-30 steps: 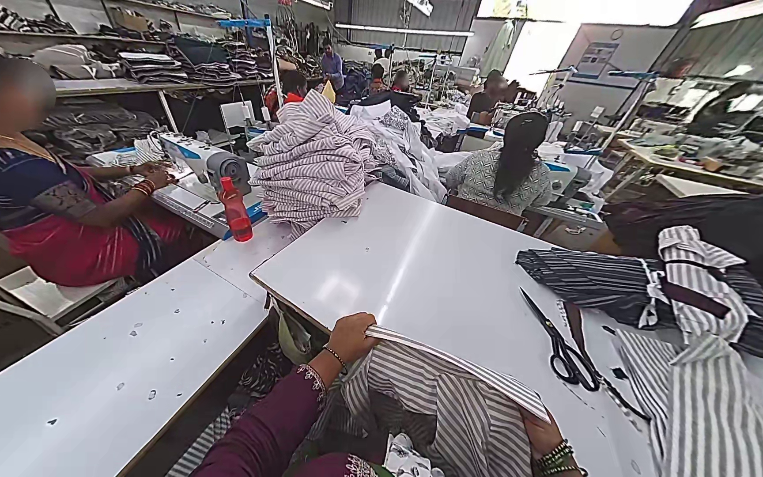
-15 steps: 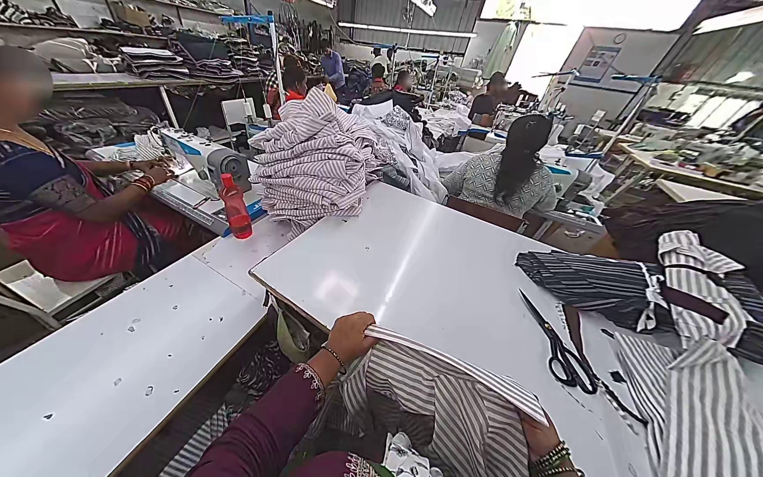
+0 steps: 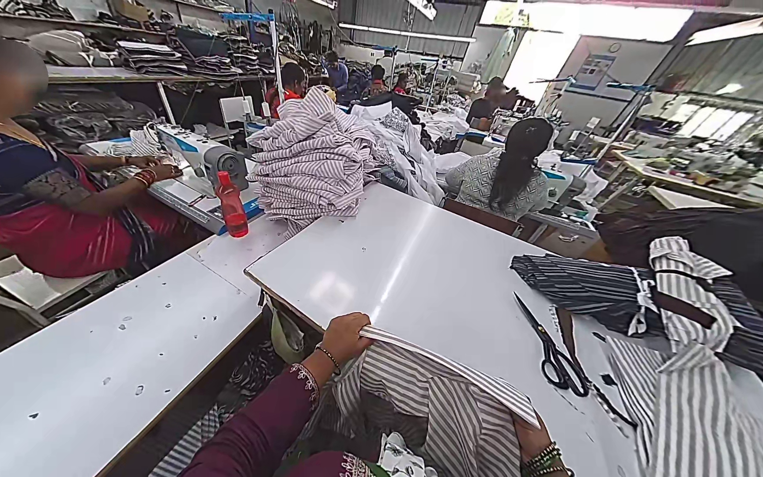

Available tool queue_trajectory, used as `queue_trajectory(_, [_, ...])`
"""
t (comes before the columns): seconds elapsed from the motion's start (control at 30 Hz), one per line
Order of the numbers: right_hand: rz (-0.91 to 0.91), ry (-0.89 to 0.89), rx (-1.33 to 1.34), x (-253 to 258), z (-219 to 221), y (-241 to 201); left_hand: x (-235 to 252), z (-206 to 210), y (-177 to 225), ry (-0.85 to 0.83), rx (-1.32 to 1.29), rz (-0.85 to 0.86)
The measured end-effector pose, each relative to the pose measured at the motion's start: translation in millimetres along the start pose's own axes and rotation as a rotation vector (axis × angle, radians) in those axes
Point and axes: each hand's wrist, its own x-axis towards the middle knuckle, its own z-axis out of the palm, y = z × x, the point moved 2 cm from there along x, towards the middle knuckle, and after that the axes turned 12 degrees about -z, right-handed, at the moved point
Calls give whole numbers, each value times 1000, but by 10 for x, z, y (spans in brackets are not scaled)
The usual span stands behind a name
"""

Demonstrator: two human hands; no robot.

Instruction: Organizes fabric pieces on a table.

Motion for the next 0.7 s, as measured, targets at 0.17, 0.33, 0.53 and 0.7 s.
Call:
queue_trajectory(0.17, [-2,3,-28,8,12,-21,0,18,-15,21,-10,23])
queue_trajectory(0.33, [17,1,5,38,-7,41,3,16,-18,21,-3,21])
queue_trajectory(0.53, [37,10,-12,43,2,22,13,24,-21,9,11,5])
queue_trajectory(0.7, [29,-15,21,45,-11,57,3,22,-22,16,7,9])
